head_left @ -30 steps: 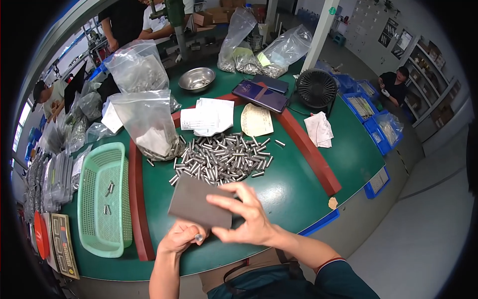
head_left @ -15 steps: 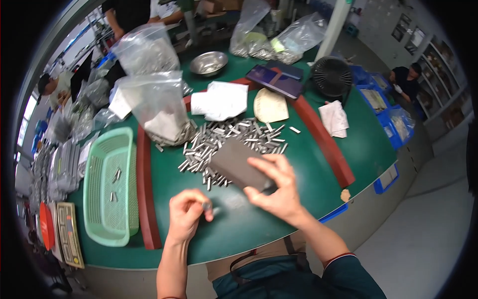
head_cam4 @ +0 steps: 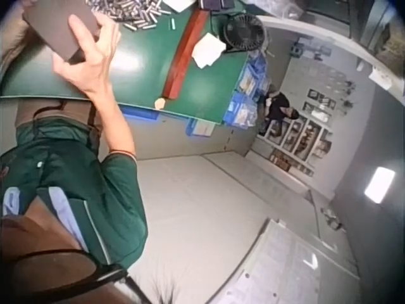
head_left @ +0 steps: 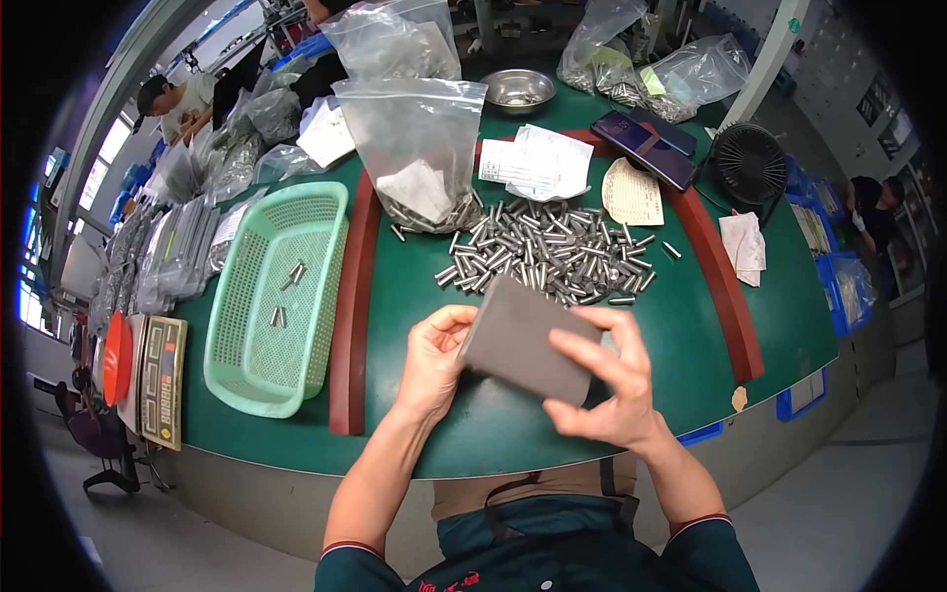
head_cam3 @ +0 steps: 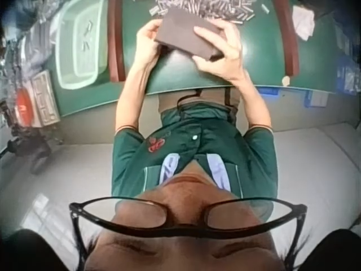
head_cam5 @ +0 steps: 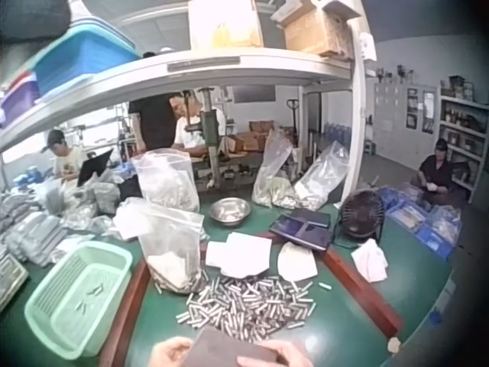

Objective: Inspecting and cleaning small metal bolts or screws at a workbench using a sanding block.

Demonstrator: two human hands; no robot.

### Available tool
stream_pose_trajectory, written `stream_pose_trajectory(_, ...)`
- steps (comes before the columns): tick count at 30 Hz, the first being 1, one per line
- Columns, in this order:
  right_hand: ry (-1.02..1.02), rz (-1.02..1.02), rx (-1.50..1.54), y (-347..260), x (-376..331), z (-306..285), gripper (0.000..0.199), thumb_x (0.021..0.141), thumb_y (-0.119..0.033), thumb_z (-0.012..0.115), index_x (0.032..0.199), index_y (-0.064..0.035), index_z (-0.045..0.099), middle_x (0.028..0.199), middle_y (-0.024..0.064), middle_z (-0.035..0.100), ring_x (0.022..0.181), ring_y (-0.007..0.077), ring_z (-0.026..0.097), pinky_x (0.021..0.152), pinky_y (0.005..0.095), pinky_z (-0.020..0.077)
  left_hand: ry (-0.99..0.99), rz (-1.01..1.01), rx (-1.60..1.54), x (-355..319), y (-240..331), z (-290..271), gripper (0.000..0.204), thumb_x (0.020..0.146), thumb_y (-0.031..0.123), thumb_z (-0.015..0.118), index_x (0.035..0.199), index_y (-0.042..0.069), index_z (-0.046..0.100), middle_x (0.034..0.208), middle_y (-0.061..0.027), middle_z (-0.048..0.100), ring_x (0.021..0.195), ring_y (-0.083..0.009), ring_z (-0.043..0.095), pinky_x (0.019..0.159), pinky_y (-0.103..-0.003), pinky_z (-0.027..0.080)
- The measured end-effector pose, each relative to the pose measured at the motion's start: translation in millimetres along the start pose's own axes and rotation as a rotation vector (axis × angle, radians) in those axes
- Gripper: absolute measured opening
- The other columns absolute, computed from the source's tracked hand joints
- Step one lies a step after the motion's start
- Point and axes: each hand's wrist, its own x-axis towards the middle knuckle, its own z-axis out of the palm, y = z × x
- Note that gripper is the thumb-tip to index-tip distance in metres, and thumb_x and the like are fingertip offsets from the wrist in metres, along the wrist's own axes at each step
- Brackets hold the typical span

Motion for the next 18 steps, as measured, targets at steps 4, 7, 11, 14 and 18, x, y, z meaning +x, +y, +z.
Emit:
stream_pose_trajectory(4, 0.047, 0.191, -0.136, 17, 2, -5, 0.057, 0.053, -0.021, 0.077, 0.108, -0.0124, 0.067, 0.105, 0.012, 0.055, 0.094, 0.0283, 0.053, 0.083, 0.0387, 0.0401, -0.131, 0.144, -0.072, -1, 2, -2, 0.015, 0.08, -0.005, 0.067, 0.094, -0.002, 0.06, 0.092, -0.0098, 0.062, 0.078, -0.0161, 0.063, 0.075, -0.026, 0.052)
stream_pose_trajectory(7, 0.142, 0.272, -0.241, 25, -2, -18, 0.054, 0.055, -0.016, 0.075, 0.108, -0.0109, 0.066, 0.105, 0.0127, 0.054, 0.093, 0.0276, 0.054, 0.081, 0.0368, 0.0415, -0.156, 0.324, 0.283, -4, 4, 5, 0.019, 0.076, -0.012, 0.066, 0.091, -0.002, 0.061, 0.091, -0.0105, 0.06, 0.084, -0.0167, 0.06, 0.077, -0.028, 0.05)
stream_pose_trajectory(11, 0.269, 0.286, -0.059, 30, -3, -22, 0.053, 0.059, -0.008, 0.071, 0.112, -0.0042, 0.063, 0.107, 0.0129, 0.052, 0.096, 0.0235, 0.054, 0.084, 0.0333, 0.0451, -0.128, 0.306, 0.274, -1, 4, 6, 0.021, 0.076, -0.013, 0.065, 0.093, -0.002, 0.061, 0.095, -0.0095, 0.058, 0.089, -0.0155, 0.057, 0.082, -0.028, 0.047)
stream_pose_trajectory(14, 0.309, 0.291, -0.044, 35, -7, -24, 0.053, 0.06, -0.007, 0.07, 0.112, -0.0029, 0.063, 0.108, 0.0124, 0.052, 0.097, 0.0226, 0.054, 0.085, 0.0329, 0.045, -0.084, 0.25, 0.237, 0, 3, 6, 0.02, 0.077, -0.011, 0.065, 0.094, -0.001, 0.061, 0.098, -0.0084, 0.058, 0.09, -0.0142, 0.057, 0.082, -0.027, 0.047)
stream_pose_trajectory(18, 0.31, 0.285, -0.067, 37, -11, -24, 0.054, 0.059, -0.007, 0.07, 0.113, -0.0035, 0.062, 0.109, 0.0126, 0.052, 0.098, 0.0228, 0.053, 0.085, 0.0333, 0.0447, -0.045, 0.214, 0.237, 0, 3, 5, 0.019, 0.078, -0.01, 0.066, 0.094, -0.001, 0.061, 0.098, -0.0071, 0.058, 0.09, -0.0128, 0.057, 0.083, -0.026, 0.047)
